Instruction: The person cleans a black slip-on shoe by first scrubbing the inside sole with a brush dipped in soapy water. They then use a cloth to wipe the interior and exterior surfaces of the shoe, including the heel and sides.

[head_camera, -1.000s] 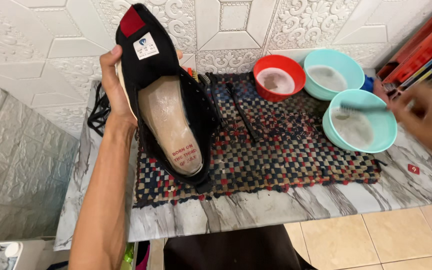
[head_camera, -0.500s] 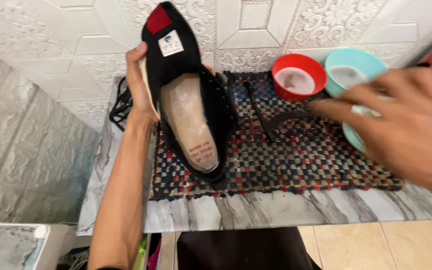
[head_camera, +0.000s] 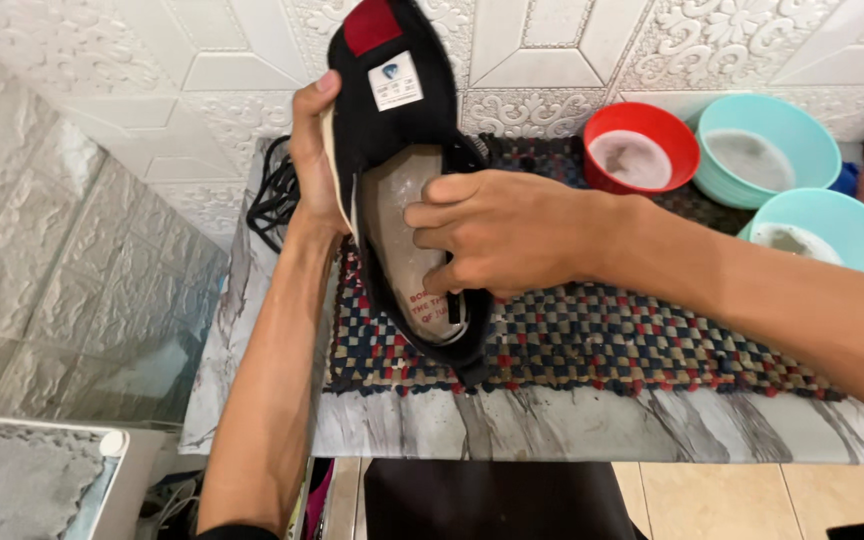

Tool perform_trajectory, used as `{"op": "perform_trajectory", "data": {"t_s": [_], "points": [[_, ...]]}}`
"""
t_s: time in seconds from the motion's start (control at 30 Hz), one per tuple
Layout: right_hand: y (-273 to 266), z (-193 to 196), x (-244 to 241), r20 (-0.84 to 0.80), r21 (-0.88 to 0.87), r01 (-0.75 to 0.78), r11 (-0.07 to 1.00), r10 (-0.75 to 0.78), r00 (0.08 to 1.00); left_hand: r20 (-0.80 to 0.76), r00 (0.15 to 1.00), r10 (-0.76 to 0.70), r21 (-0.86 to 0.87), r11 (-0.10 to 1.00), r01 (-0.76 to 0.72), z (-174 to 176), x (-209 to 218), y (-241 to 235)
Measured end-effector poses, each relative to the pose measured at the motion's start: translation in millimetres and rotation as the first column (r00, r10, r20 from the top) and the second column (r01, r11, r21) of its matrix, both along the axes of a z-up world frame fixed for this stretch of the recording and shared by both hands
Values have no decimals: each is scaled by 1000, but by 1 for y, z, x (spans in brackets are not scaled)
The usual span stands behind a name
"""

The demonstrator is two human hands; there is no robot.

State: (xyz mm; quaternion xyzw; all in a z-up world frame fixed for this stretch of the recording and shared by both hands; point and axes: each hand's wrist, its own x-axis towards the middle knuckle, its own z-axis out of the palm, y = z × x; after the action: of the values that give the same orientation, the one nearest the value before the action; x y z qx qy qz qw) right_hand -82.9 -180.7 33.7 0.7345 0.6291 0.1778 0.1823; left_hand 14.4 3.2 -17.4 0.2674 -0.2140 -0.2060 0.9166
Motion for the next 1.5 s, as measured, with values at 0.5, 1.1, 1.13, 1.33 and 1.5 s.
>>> {"op": "perform_trajectory", "data": {"t_s": [0.5,1.1,1.13,1.33,1.5], "points": [[-11,-41,-33,-140,546,230,805,-183,973,-20,1000,8,47,999,-7,-5,6,-3],[3,-9,12,-39,63,-158,986,160,986,-29,1000,11,3,1000,-11,1,3,-3],[3,-11,11,-40,63,-161,985,163,986,-30,999,14,3,1000,-14,1,3,-4],[2,-25,6,-4,241,-195,951,202,979,-7,999,-51,1,999,51,-1,5,-5],[-2,-39,-9,70,542,15,840,-63,996,-69,997,-38,-21,999,37,-7,10,-8]]}}
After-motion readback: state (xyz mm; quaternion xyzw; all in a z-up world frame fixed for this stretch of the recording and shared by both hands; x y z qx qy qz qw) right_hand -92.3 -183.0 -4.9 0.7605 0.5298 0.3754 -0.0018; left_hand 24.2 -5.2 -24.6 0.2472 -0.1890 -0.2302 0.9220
